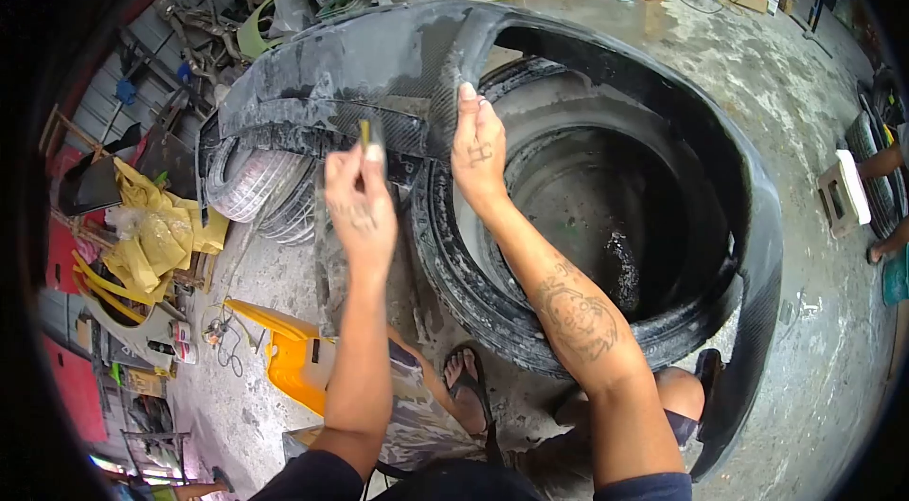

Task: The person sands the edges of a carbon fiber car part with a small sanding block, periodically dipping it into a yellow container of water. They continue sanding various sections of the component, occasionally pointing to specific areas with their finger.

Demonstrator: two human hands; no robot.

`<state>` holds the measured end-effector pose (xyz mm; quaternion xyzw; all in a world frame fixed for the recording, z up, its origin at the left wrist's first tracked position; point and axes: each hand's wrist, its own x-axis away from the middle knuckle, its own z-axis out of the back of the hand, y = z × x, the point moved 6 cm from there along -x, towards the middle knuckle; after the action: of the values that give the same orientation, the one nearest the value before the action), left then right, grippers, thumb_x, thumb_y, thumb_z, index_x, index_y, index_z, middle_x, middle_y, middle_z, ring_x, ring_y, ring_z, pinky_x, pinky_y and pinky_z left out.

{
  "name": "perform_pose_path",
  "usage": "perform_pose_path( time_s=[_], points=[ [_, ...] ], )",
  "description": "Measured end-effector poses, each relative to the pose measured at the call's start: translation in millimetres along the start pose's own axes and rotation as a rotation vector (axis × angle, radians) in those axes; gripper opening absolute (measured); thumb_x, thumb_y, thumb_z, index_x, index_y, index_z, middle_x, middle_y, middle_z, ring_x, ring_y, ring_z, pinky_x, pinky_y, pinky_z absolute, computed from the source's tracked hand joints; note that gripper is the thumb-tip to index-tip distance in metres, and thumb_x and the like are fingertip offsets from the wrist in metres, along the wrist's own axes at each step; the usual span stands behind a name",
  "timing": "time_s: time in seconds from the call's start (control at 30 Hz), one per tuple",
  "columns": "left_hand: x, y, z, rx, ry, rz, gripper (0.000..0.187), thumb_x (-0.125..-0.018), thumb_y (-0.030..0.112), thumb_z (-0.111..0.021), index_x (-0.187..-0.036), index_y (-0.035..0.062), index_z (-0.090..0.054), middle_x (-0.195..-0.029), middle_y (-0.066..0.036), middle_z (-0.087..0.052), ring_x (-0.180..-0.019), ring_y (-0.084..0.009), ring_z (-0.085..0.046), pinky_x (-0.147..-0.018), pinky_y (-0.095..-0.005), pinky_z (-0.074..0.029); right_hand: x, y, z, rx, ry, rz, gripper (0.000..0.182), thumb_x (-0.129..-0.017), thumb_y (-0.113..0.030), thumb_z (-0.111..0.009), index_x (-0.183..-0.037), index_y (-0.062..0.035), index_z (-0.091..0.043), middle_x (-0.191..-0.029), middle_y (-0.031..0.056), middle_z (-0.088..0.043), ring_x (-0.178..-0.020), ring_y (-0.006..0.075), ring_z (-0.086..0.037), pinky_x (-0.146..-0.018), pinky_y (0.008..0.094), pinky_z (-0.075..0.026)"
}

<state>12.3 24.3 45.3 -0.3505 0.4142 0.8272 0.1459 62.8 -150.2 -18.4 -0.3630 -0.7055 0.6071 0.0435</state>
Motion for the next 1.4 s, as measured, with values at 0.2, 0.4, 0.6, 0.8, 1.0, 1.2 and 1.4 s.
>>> perform_pose_path(
  time_s=[0.2, 0.4, 0.6, 0.8, 1.0, 1.2, 1.4],
  points=[
    [-25.7, 31.5, -65.3, -0.025, -0.043, -0.235, 0.035, -0.103, 0.007, -0.056, -0.128, -0.0162, -0.060, -0.097, -0.019, -0.050, -0.084, -0.0307, -0.055, -0.078, -0.0389, -0.047, 2.7, -3.5, 3.1, -0.013, -0.022, -0.022, 0.059, -0.111, -0.046, -0.042, -0.081, 0.0030, -0.055, -0.067, 0.0159, -0.051, -0.064, 0.0242, -0.047, -0.062, 0.0427, -0.041],
    [3.9, 39.9, -60.7, -0.032, -0.036, -0.305, 0.038, -0.103, 0.009, -0.053, -0.131, -0.0157, -0.059, -0.096, -0.021, -0.047, -0.084, -0.0318, -0.054, -0.077, -0.0402, -0.048, 3.8, -9.4, 2.7, -0.008, 0.005, 0.011, 0.058, -0.111, -0.045, -0.042, -0.085, 0.0047, -0.058, -0.068, 0.0200, -0.056, -0.063, 0.0286, -0.052, -0.063, 0.0447, -0.044],
    [18.8, 39.5, -51.0, -0.027, -0.047, -0.280, 0.037, -0.102, 0.007, -0.055, -0.131, -0.0161, -0.059, -0.095, -0.019, -0.046, -0.085, -0.0315, -0.054, -0.076, -0.0410, -0.047, 2.6, -6.1, 0.7, 0.014, 0.060, 0.005, 0.058, -0.111, -0.044, -0.042, -0.085, 0.0056, -0.057, -0.071, 0.0221, -0.058, -0.066, 0.0286, -0.053, -0.066, 0.0447, -0.044],
    [-49.2, 14.4, -55.5, -0.056, 0.057, -0.291, 0.031, -0.101, 0.013, -0.062, -0.123, -0.0071, -0.069, -0.090, -0.015, -0.051, -0.079, -0.0260, -0.055, -0.071, -0.0378, -0.046, -0.4, -3.4, 3.1, 0.006, -0.046, -0.086, 0.058, -0.112, -0.046, -0.041, -0.087, 0.0042, -0.059, -0.069, 0.0114, -0.053, -0.069, 0.0177, -0.048, -0.066, 0.0390, -0.044],
    [6.3, 24.0, -46.1, 0.070, -0.036, -0.236, 0.030, -0.099, 0.006, -0.063, -0.125, -0.0083, -0.068, -0.090, -0.013, -0.051, -0.078, -0.0236, -0.054, -0.069, -0.0361, -0.047, 2.4, -1.6, 0.6, -0.046, -0.031, -0.016, 0.058, -0.112, -0.046, -0.041, -0.084, 0.0021, -0.056, -0.067, 0.0073, -0.049, -0.067, 0.0157, -0.046, -0.064, 0.0375, -0.042],
    [22.3, 32.4, -57.9, 0.033, 0.000, -0.349, 0.036, -0.100, 0.005, -0.060, -0.131, -0.0113, -0.062, -0.095, -0.017, -0.047, -0.080, -0.0275, -0.053, -0.074, -0.0382, -0.047, -0.5, -3.7, 2.5, -0.073, -0.013, 0.068, 0.054, -0.111, -0.042, -0.045, -0.079, 0.0005, -0.051, -0.063, 0.0062, -0.042, -0.064, 0.0140, -0.041, -0.058, 0.0382, -0.039],
    [1.6, 30.5, -60.3, 0.008, -0.023, -0.326, 0.037, -0.099, 0.001, -0.059, -0.135, -0.0094, -0.061, -0.097, -0.017, -0.048, -0.086, -0.0276, -0.054, -0.072, -0.0390, -0.048, 4.3, 8.8, 2.7, -0.125, -0.045, -0.060, 0.053, -0.112, -0.041, -0.043, -0.080, 0.0007, -0.051, -0.065, 0.0075, -0.045, -0.066, 0.0141, -0.042, -0.059, 0.0377, -0.039]
  ],
)
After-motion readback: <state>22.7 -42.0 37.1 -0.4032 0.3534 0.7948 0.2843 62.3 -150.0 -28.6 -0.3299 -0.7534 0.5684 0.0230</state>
